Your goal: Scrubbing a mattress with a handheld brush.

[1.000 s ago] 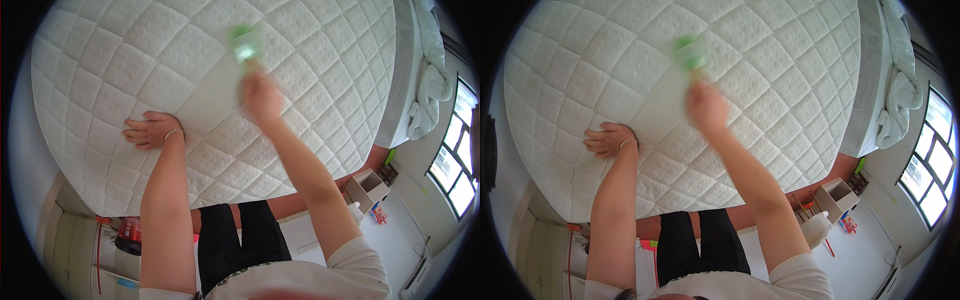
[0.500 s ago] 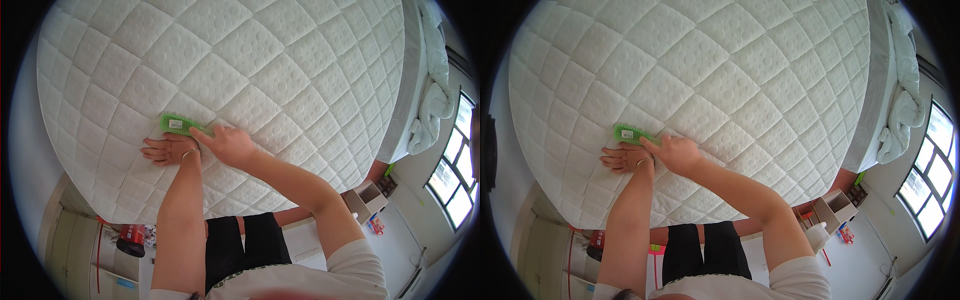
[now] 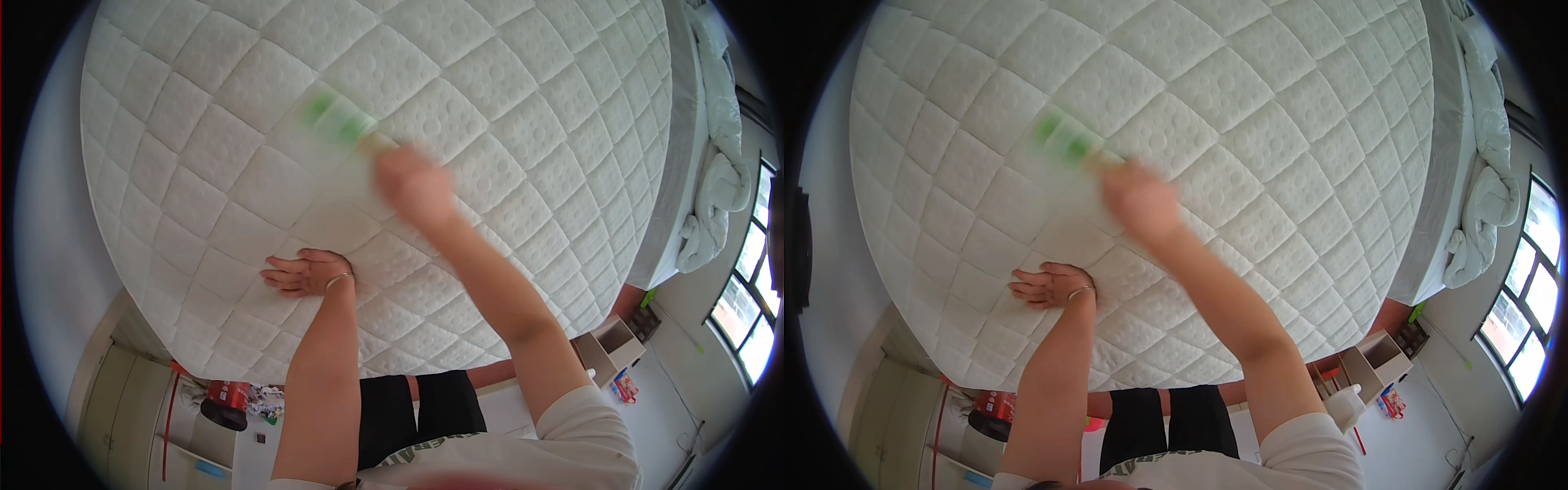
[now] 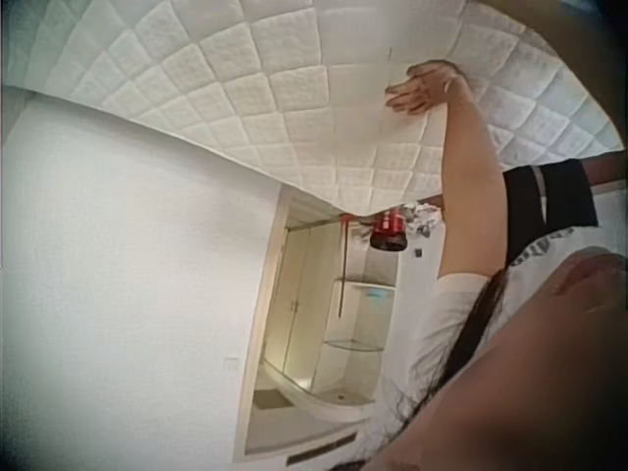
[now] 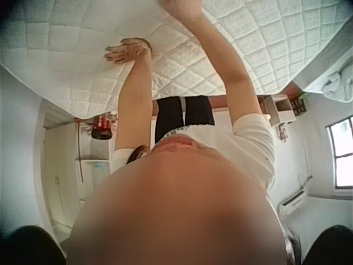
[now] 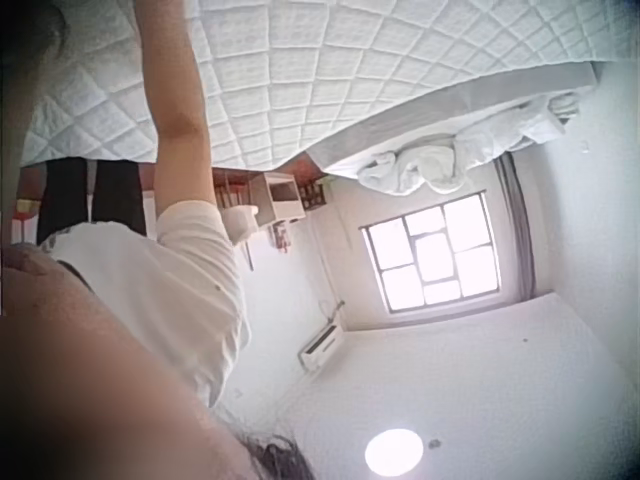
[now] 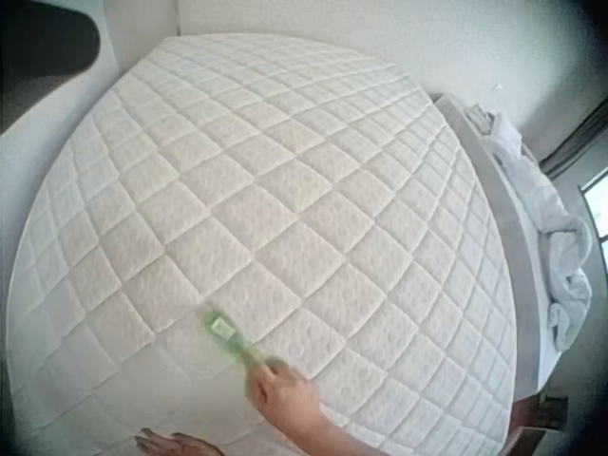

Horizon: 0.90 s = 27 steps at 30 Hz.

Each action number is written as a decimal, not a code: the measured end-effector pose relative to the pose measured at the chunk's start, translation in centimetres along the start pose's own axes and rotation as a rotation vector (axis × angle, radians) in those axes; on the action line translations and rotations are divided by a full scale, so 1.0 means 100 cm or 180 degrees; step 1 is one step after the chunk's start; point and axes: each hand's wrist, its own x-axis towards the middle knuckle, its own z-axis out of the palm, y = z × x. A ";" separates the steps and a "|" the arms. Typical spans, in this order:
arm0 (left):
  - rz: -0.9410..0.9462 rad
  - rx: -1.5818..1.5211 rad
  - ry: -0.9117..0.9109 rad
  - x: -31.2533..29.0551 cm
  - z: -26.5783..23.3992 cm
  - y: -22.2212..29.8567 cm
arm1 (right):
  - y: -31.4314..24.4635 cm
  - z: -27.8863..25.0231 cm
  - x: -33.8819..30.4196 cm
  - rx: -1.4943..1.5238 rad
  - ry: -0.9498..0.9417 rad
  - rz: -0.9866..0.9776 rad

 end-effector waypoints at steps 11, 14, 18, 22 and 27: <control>0.0094 -0.0019 0.0022 0.000 -0.001 -0.002 | -0.017 0.009 0.048 0.0082 -0.0225 -0.0075; 0.0066 -0.0076 0.0034 -0.003 -0.001 0.008 | 0.002 -0.045 0.084 -0.0110 0.0086 0.1277; 0.0138 -0.0002 0.0115 0.000 0.003 0.000 | -0.025 -0.008 0.055 -0.0326 -0.0300 0.0526; -0.0001 0.0051 0.0124 0.001 0.004 -0.002 | -0.018 -0.013 0.011 -0.0012 -0.0674 -0.0392; 0.0029 0.0102 0.0156 -0.001 0.008 0.000 | 0.066 -0.093 -0.002 0.0444 0.0768 0.2898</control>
